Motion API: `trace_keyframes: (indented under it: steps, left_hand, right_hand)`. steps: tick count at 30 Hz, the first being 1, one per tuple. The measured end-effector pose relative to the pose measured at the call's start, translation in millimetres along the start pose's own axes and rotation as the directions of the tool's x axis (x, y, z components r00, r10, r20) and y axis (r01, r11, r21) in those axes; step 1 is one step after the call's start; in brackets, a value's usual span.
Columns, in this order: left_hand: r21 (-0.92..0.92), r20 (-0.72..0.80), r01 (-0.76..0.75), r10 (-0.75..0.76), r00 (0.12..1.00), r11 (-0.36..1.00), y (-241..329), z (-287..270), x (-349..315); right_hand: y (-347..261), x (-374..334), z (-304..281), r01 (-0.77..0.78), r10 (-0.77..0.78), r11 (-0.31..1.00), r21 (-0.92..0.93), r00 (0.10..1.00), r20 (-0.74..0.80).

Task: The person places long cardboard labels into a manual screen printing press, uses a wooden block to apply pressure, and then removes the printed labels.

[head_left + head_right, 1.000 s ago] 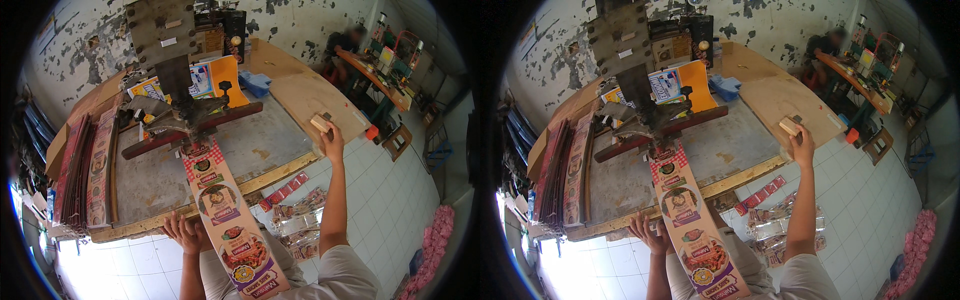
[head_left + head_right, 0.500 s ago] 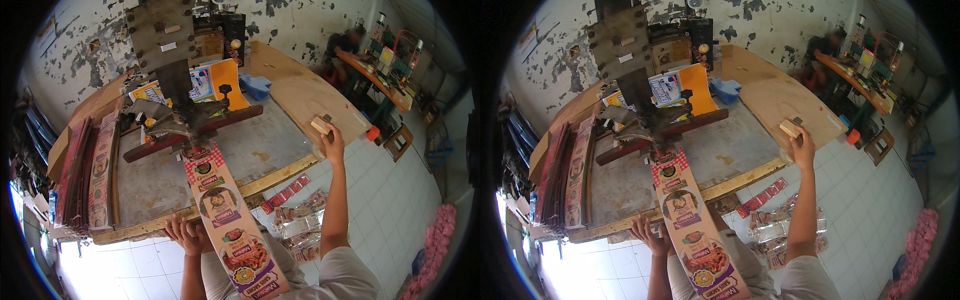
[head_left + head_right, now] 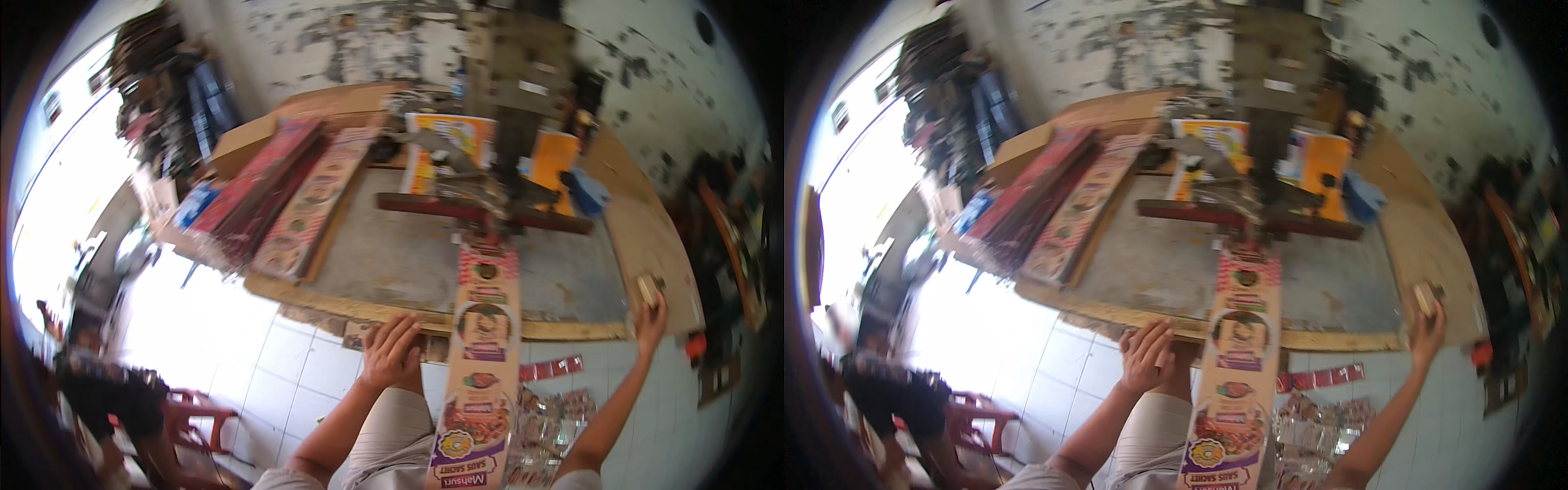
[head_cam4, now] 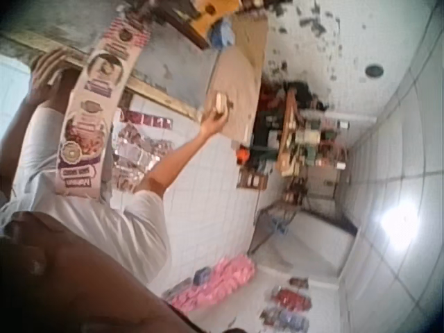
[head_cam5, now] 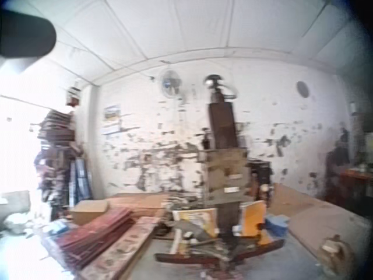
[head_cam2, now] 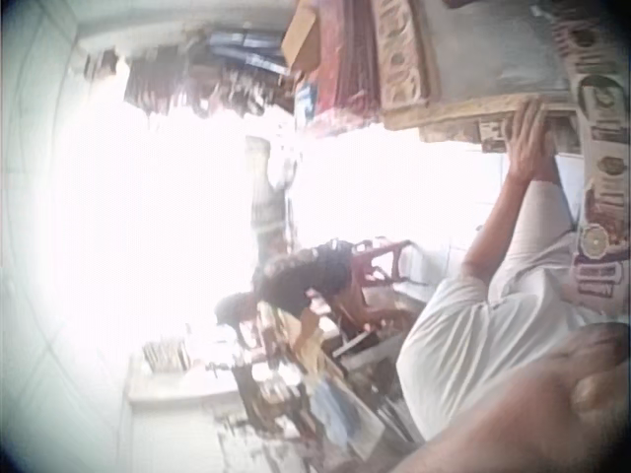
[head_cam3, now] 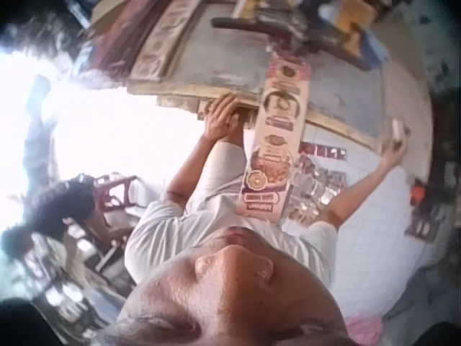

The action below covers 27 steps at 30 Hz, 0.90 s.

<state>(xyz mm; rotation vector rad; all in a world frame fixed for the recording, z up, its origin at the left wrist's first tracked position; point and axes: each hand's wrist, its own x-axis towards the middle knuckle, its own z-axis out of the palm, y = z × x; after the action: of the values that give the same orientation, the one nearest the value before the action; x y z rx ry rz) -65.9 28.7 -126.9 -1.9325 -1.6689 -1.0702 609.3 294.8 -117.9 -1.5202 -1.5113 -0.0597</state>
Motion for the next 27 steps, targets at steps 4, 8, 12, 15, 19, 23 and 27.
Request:
trace_keyframes:
  steps: [4,8,12,15,19,23,27]
  left_hand:
    - [0.161,-0.289,0.197,-0.145,0.946,0.967,-48.7,-81.5,2.8]
    - [-0.127,-0.568,0.656,-0.597,0.567,0.744,-198.5,-183.2,30.7]
    - [-0.494,-0.512,0.611,-0.775,0.371,0.619,-393.3,-283.6,11.8]
    - [-0.486,-0.31,0.798,-0.924,0.222,0.355,-484.1,-330.6,-6.6]
    - [-0.519,-0.229,0.796,-0.948,0.22,0.311,-555.5,-369.0,-3.1]
    - [-0.688,-0.09,0.713,-0.991,0.102,0.136,-619.1,-317.9,6.5]
    - [-0.635,-0.095,0.754,-0.986,0.14,0.168,-669.2,-308.7,18.7]
  right_hand:
    - [-7.7,-1.4,2.1,-0.066,0.069,0.995,-0.074,0.997,0.042]
    - [3.7,4.7,-6.9,-0.002,0.005,0.997,-0.077,0.999,0.042]
    - [7.0,10.0,3.4,0.014,-0.013,0.998,-0.067,1.0,0.02]
    - [34.9,14.3,17.8,0.023,-0.023,1.0,-0.018,1.0,-0.008]
    - [23.4,-8.5,27.5,-0.054,0.053,0.998,0.04,0.998,0.013]
    - [8.8,-17.0,-0.2,-0.088,0.088,0.995,0.04,0.996,-0.002]
    - [3.7,-26.3,-9.0,-0.179,0.178,0.981,0.069,0.984,0.025]
